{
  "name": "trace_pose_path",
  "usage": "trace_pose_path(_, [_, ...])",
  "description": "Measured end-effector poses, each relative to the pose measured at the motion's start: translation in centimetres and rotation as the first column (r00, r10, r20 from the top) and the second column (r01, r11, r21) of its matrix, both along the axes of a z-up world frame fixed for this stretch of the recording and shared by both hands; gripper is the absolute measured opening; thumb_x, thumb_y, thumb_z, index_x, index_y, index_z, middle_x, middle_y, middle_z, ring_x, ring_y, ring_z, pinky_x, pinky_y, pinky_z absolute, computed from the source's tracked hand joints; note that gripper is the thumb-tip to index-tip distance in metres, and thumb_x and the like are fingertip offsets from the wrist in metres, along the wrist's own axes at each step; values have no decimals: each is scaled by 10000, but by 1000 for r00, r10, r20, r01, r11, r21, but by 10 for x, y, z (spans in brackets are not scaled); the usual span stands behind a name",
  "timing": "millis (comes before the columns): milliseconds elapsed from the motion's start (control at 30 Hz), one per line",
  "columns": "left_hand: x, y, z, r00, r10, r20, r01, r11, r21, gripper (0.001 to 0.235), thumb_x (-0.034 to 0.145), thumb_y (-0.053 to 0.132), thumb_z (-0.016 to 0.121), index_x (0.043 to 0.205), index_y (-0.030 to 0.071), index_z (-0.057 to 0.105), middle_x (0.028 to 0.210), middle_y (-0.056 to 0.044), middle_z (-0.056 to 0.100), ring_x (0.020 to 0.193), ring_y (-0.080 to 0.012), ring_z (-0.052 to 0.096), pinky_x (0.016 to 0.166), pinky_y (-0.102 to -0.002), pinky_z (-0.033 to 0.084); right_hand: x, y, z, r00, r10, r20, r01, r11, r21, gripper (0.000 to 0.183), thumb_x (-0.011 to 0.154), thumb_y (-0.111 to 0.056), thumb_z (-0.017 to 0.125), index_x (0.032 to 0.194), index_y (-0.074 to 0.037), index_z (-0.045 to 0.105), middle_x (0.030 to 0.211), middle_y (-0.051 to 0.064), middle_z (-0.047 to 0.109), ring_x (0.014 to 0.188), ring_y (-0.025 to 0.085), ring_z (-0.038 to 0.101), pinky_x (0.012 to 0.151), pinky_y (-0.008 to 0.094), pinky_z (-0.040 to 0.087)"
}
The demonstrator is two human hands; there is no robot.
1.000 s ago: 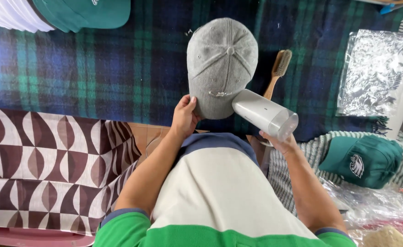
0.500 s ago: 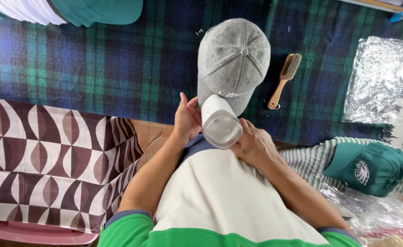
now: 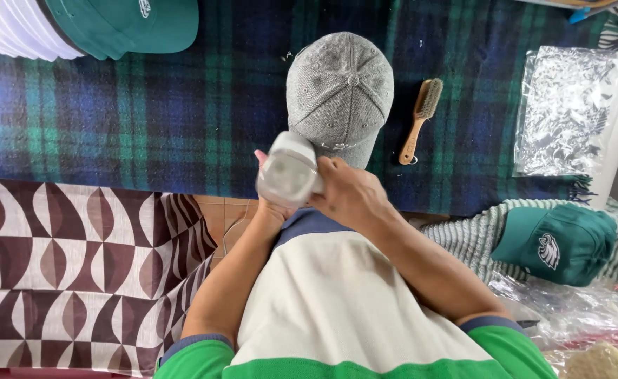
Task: The person uses a hair dryer to blow air onto a gray baseball cap placed on a plaid surface. They hold the cap with one hand and direct the hair dryer with the other, moving it around the cap's surface. A brush is visible nearby but not used during the clip.
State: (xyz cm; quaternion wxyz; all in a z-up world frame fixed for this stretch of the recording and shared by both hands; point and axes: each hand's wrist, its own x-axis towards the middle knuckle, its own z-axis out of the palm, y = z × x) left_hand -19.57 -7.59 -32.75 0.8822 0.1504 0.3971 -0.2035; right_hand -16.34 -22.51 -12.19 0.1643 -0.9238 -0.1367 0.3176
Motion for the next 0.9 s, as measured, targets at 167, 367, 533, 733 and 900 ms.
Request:
trace_pose_path(167, [8, -7, -19, 990, -37, 139, 4, 973, 232, 293, 1013, 280, 645, 1264, 130, 666, 928, -147, 756, 524, -308, 711, 477, -407, 639, -29, -106, -39, 926, 14, 377, -142, 940, 312, 679, 592, -367, 732, 1205, -127, 565, 1079, 49, 633, 815, 357, 707, 641, 455, 590])
trace_pose_path(367, [5, -6, -1, 985, -71, 157, 35, 975, 218, 263, 1042, 255, 596, 1285, 160, 629, 1089, -193, 752, 887, -415, 759, 724, -597, 643, -34, -209, -86, 903, -227, 364, 76, 920, 384, 291, 746, -311, 779, 986, -185, 674, 909, -19, 670, 801, 286, 666, 656, 396, 540])
trace_pose_path(533, [6, -6, 0, 986, -79, 146, 47, 977, 209, 256, 1032, 257, 605, 1271, 171, 639, 1077, -180, 755, 874, -418, 759, 712, -601, 641, -49, -220, -113, 919, -254, 302, 108, 898, 426, 345, 732, -306, 801, 1018, -159, 675, 960, 6, 689, 840, 290, 676, 673, 388, 544])
trace_pose_path(733, [6, -3, -4, 986, -75, 151, 47, 982, 183, 244, 1033, 265, 600, 1253, 170, 646, 1069, -197, 755, 859, -429, 758, 683, -601, 644, -62, -220, -127, 937, -280, 210, 151, 865, 479, 437, 709, -296, 840, 1072, -116, 677, 1047, 49, 721, 907, 295, 692, 702, 374, 551])
trace_pose_path(900, [8, 4, 28, 986, -78, 148, 62, 992, 110, 293, 1018, 329, 616, 1269, 184, 651, 1064, -205, 753, 862, -418, 762, 653, -550, 663, -45, -121, -53, 930, 32, 366, -143, 949, 280, 619, 649, -491, 733, 1149, -154, 591, 1121, -48, 621, 968, 174, 673, 618, 348, 591])
